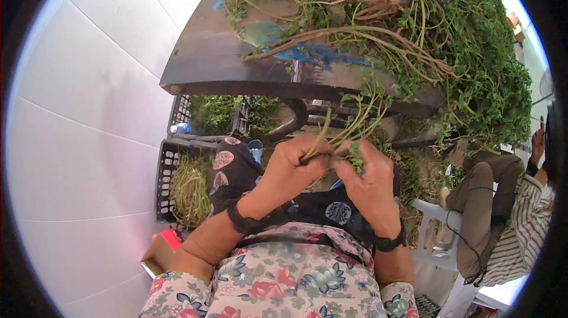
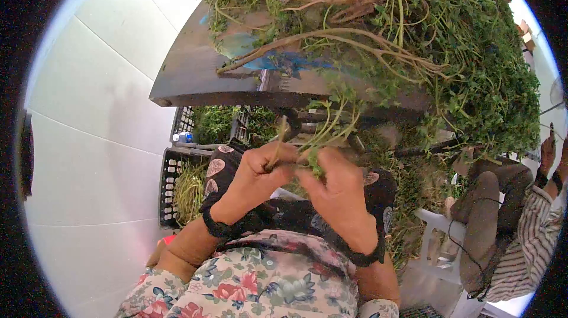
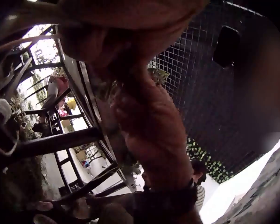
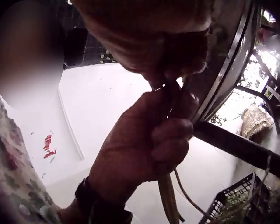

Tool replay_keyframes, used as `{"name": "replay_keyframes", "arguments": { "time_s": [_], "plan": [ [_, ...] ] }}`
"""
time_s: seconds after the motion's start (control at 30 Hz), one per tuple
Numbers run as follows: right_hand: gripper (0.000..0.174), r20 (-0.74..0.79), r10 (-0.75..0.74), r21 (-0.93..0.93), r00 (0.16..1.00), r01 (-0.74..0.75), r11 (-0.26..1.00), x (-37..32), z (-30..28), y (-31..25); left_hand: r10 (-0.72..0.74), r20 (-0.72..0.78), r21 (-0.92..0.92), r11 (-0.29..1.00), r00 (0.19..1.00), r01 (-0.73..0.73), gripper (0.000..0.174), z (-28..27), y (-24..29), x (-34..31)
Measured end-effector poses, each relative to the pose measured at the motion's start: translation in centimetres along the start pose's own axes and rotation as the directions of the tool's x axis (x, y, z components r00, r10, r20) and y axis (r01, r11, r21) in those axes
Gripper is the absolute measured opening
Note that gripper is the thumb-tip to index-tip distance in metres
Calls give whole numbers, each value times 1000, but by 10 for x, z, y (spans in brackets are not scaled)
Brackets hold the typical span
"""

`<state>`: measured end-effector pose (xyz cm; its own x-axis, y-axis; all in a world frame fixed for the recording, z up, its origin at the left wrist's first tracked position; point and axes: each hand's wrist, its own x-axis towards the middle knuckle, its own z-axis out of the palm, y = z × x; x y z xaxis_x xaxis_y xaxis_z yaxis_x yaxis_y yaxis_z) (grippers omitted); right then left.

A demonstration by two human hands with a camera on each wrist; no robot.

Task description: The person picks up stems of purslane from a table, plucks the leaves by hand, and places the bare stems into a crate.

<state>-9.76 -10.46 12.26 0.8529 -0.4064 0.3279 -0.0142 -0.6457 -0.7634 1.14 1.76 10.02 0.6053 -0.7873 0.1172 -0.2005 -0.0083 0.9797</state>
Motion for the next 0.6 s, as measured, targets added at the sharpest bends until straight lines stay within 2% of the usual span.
{"name": "replay_keyframes", "arguments": {
  "time_s": [0.03, 0.1, 0.13, 0.2, 0.23, 0.27, 0.33, 0.37, 0.47, 0.6],
  "plan": [
    [20, -31, -37, -2, 999, 37, 999, 0, 3, -1, -4, -27, 13, 1000, 1000, 5, 15, 1, 3, -2],
    [16, -95, -114, -12, 989, 113, 994, 2, 10, -5, -190, -17, -185, 965, 982, 184, 14, 0, 9, -5],
    [14, -62, -27, 115, 998, 34, 993, 1, 13, -7, -275, 2, -279, 923, 962, 264, 14, 0, 11, -5],
    [11, 35, 121, 349, 992, -126, 929, -5, 20, -11, -328, 43, -586, 756, 944, 290, 10, -6, 12, 4],
    [7, 60, 109, 374, 992, -123, 919, -10, 23, -15, -344, 73, -713, 638, 936, 290, 7, -9, 13, 9],
    [8, 87, 204, 517, 975, -219, 827, -11, 21, -14, -325, 121, -715, 627, 938, 309, 6, -11, 17, 11],
    [10, 197, 362, 746, 911, -379, 548, -13, 14, -5, -290, 213, -715, 604, 933, 351, 6, -13, 28, 10],
    [15, 158, 405, 813, 901, -351, 464, -14, 9, 3, -257, 174, -659, 687, 951, 306, 6, -12, 29, 7],
    [18, 227, 465, 898, 856, -368, 241, -22, -17, 31, -208, 78, -545, 810, 975, 216, 7, -13, 31, 2],
    [20, 296, 415, 916, 860, -379, 132, -28, -25, 32, -212, 44, -507, 837, 976, 205, 12, -6, 23, -3]
  ]
}}
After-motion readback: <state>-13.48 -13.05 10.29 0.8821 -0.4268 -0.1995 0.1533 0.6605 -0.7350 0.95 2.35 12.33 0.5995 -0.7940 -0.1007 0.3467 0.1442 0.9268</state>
